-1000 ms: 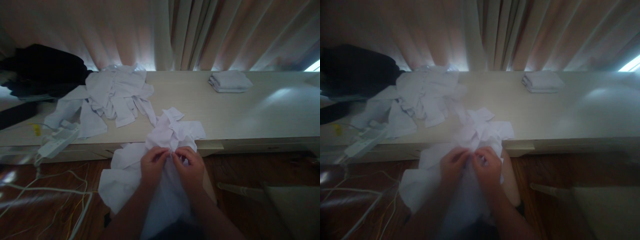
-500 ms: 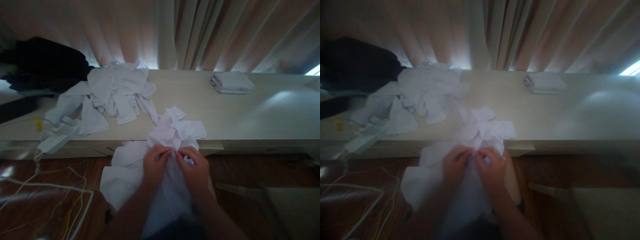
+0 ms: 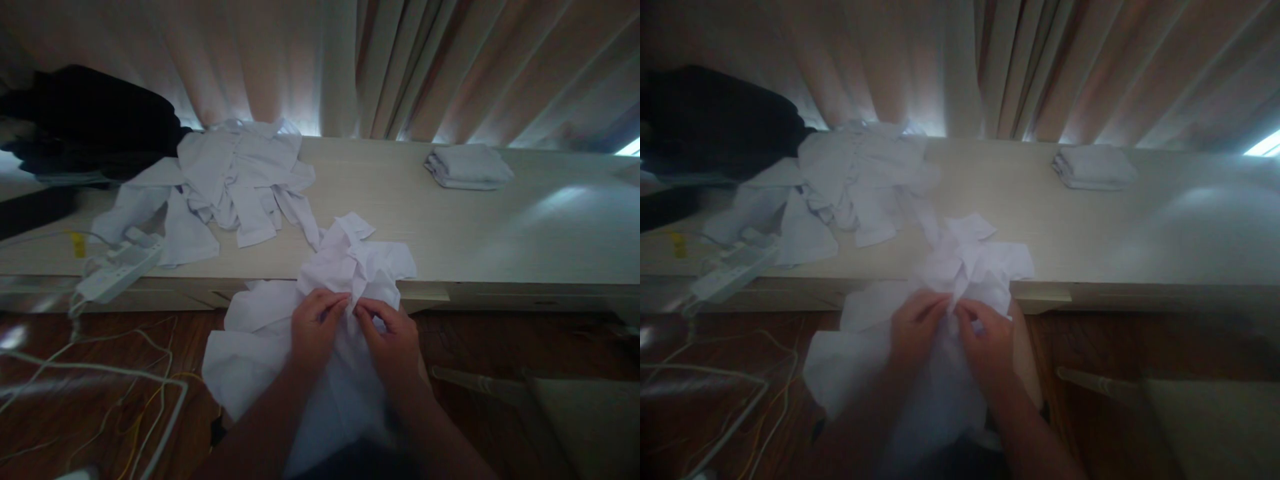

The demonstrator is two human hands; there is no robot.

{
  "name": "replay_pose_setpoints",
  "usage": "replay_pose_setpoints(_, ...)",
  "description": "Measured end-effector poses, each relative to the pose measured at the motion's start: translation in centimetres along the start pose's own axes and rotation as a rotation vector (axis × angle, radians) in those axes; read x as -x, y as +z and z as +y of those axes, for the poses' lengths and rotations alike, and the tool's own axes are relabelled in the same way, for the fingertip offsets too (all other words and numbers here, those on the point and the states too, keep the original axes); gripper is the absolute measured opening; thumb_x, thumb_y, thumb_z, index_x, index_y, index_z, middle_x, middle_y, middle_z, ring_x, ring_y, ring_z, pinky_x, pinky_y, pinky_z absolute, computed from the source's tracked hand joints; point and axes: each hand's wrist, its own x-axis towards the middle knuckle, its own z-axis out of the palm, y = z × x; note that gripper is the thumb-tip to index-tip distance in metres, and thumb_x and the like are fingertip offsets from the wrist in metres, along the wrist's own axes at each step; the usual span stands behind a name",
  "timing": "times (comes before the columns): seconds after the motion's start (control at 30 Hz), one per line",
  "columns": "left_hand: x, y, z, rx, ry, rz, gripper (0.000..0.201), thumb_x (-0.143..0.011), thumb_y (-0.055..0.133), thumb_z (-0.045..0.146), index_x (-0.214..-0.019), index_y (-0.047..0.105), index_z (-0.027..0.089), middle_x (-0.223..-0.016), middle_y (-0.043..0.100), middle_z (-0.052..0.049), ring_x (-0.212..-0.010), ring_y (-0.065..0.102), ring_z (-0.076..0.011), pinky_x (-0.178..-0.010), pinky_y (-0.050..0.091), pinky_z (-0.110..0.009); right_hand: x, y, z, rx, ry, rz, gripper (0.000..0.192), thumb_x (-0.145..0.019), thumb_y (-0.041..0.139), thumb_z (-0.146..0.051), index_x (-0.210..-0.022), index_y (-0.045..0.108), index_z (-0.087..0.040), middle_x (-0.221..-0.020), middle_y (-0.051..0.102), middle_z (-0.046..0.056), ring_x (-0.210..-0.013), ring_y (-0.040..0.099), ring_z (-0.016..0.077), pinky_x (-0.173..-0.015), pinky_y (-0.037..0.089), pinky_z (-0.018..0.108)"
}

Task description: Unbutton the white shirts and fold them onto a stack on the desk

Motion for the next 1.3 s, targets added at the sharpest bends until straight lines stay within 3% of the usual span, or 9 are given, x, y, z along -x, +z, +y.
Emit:
replay_pose_setpoints(0.5, 0.2, 0.6, -0.4, -0.040, 0.084, -0.033, 0.015, -0.085, 0.069, 0.018, -0.096, 0.079, 0.018, -0.082, 0.072, -0.004, -0.073, 0.064, -0.0132, -0.069, 0.051, -0.023, 0.1, 0.7, 1.1, -0.022, 0.014, 0.017, 0.012, -0.086, 0.065, -0.019, -0.094, 0.074, -0.021, -0.082, 0.076, 0.001, -0.068, 0.067, 0.0146, -0.068, 0.054, 0.027)
replay_pose_setpoints(0.77, 0.3, 0.7, -0.2, -0.065, 0.052, -0.080, 0.015, -0.085, 0.067, 0.017, -0.095, 0.078, 0.017, -0.079, 0.069, -0.003, -0.071, 0.061, -0.0125, -0.066, 0.049, -0.022, 0.1, 0.9, 1.3, -0.193, 0.205, -0.032, 0.016, -0.089, 0.065, -0.027, -0.099, 0.076, -0.023, -0.091, 0.078, 0.003, -0.080, 0.073, 0.0189, -0.076, 0.057, 0.032)
replay_pose_setpoints(1.07, 0.0, 0.8, -0.5, -0.047, -0.048, -0.080, 0.013, -0.082, 0.066, 0.014, -0.086, 0.078, 0.019, -0.077, 0.069, -0.001, -0.070, 0.062, -0.0129, -0.063, 0.049, -0.022, 0.2, 0.9, 1.2, -0.277, 0.293, -0.059, 0.018, -0.088, 0.066, -0.031, -0.097, 0.077, -0.022, -0.090, 0.078, 0.005, -0.079, 0.073, 0.0203, -0.077, 0.059, 0.034)
replay_pose_setpoints(1.3, 0.1, 0.9, -0.6, -0.060, -0.034, -0.085, 0.015, -0.085, 0.061, 0.013, -0.088, 0.076, 0.019, -0.081, 0.071, -0.003, -0.074, 0.063, -0.0143, -0.068, 0.049, -0.024, 0.1, 1.3, 1.5, -0.399, 0.427, -0.043, 0.020, -0.080, 0.076, -0.038, -0.089, 0.074, -0.020, -0.082, 0.076, 0.004, -0.074, 0.071, 0.0185, -0.070, 0.058, 0.030)
